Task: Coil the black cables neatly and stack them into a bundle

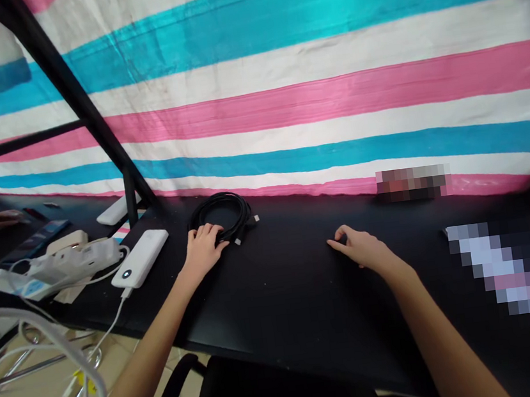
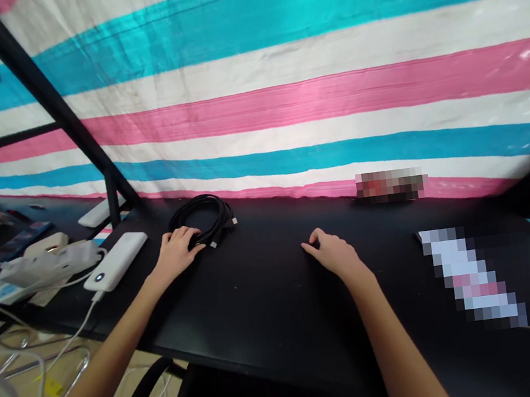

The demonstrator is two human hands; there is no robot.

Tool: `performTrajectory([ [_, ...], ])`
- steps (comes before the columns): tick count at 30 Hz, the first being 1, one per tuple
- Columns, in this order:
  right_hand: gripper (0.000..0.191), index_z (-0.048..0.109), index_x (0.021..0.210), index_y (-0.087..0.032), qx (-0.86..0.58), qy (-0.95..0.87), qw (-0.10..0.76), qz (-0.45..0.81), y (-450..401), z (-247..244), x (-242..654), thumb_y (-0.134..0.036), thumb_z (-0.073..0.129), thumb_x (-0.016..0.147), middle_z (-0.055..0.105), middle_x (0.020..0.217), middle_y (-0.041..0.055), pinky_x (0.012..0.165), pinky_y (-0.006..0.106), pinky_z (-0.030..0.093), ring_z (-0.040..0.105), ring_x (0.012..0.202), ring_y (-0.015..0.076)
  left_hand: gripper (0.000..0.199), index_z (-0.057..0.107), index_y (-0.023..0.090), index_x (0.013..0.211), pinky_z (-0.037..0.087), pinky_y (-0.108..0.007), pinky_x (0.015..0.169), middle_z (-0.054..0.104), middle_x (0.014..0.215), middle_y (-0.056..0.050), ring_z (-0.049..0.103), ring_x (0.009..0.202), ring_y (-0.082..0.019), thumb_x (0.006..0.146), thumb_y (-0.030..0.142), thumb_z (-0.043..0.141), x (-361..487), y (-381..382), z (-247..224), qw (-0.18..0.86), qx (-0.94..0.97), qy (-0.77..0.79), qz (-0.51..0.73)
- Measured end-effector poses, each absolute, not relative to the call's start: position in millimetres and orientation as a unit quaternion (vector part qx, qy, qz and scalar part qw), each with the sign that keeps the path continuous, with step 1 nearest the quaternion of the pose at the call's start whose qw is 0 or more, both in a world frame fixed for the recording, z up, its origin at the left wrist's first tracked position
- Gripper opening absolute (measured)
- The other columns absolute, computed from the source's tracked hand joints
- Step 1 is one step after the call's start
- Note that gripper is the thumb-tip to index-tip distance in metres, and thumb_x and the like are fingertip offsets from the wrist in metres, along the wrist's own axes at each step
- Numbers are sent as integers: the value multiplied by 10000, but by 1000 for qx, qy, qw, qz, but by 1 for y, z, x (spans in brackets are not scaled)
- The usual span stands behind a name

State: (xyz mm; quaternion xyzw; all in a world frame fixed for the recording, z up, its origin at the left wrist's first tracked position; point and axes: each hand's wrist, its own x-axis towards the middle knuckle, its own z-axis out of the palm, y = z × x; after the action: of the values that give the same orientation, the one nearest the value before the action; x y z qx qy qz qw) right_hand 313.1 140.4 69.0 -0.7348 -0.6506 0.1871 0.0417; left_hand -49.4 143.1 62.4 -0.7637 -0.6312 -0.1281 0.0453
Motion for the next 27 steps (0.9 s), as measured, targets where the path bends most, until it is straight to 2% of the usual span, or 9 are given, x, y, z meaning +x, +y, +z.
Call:
performTrajectory([
  [7, 241, 546, 874, -240, -722, -672, 52, 156, 140, 66, 306, -479, 511, 867, 665, 782, 18, 567, 262, 360, 623, 692, 200, 184, 592, 239, 1009, 348, -442, 909, 648, 1063, -76, 541, 1051, -287, 843, 311, 558, -56, 149, 65, 62, -735, -664, -124],
  [13, 243, 554, 883, -241, -723, -668, 57, 167, 140, 67, 306, -480, 516, 867, 667, 786, 15, 565, 260, 363, 620, 672, 191, 300, 586, 205, 1094, 342, -477, 936, 623, 1109, -130, 518, 1103, -328, 805, 283, 560, -51, 151, 69, 65, -705, -695, -126],
  [17, 246, 552, 883, -236, -722, -662, 55, 194, 140, 70, 307, -479, 511, 877, 663, 773, 1, 545, 250, 366, 596, 564, 150, 419, 564, 226, 1187, 362, -440, 949, 622, 1179, -92, 523, 1135, -296, 793, 368, 574, -40, 154, 81, 34, -720, -679, -135],
  [22, 234, 548, 884, -232, -718, -661, 64, 210, 140, 72, 308, -464, 522, 876, 667, 775, -1, 534, 243, 365, 583, 531, 135, 390, 610, 177, 1144, 387, -446, 939, 633, 1161, -117, 537, 1135, -294, 883, 432, 474, -28, 171, 88, 15, -703, -695, -151],
  [27, 221, 550, 870, -233, -715, -665, 77, 202, 140, 69, 309, -453, 535, 862, 658, 731, -4, 541, 248, 365, 584, 531, 144, 342, 624, 154, 1070, 449, -465, 909, 644, 1085, -97, 587, 1042, -247, 878, 427, 551, -29, 184, 82, -13, -696, -705, -137],
])
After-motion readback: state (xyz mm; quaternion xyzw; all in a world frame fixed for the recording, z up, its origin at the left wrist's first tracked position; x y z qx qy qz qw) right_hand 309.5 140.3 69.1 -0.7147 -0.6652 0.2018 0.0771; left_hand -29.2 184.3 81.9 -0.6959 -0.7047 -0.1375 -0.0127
